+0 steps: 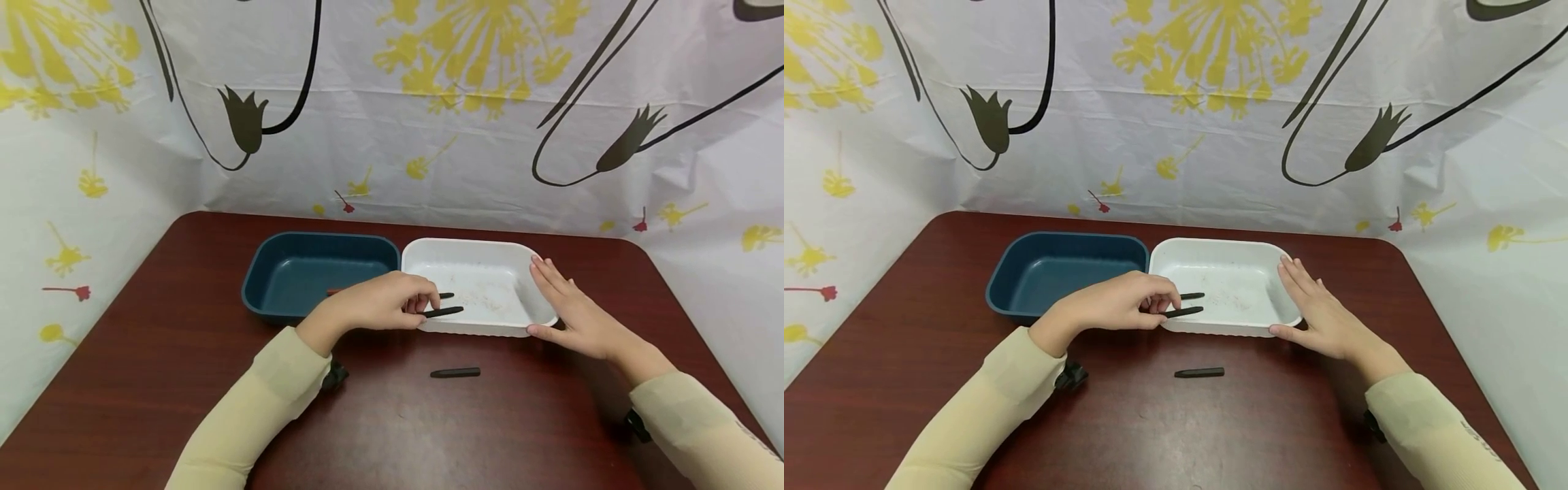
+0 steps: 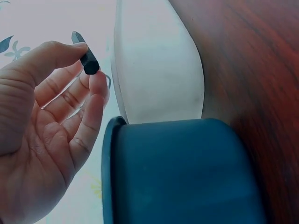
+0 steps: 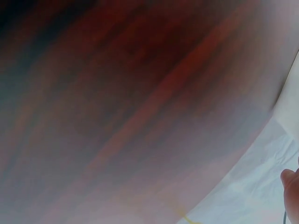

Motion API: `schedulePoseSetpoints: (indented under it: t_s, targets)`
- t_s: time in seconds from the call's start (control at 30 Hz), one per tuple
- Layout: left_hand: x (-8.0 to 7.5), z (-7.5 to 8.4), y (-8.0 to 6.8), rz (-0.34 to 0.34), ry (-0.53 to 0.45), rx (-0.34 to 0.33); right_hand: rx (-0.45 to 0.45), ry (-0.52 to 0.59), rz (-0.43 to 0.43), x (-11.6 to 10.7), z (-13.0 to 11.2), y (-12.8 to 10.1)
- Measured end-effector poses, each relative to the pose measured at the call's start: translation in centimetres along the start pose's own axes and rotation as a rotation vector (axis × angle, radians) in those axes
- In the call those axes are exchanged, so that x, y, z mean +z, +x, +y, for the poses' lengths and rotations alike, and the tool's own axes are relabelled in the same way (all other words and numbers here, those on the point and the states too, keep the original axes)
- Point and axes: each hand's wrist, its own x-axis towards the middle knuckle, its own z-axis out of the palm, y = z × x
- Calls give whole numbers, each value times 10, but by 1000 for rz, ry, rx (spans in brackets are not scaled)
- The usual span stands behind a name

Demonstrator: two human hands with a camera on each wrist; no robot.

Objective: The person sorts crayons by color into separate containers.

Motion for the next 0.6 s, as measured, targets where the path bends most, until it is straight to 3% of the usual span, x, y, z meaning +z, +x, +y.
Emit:
schedulePoseSetpoints:
  t_s: [0.23, 0.6]
  targets:
    - [0, -5, 6, 17, -20, -2, 1, -20, -27, -1, 1, 2]
    - [-4, -7, 26, -21, -12, -9, 15, -32, -25, -2, -3, 0]
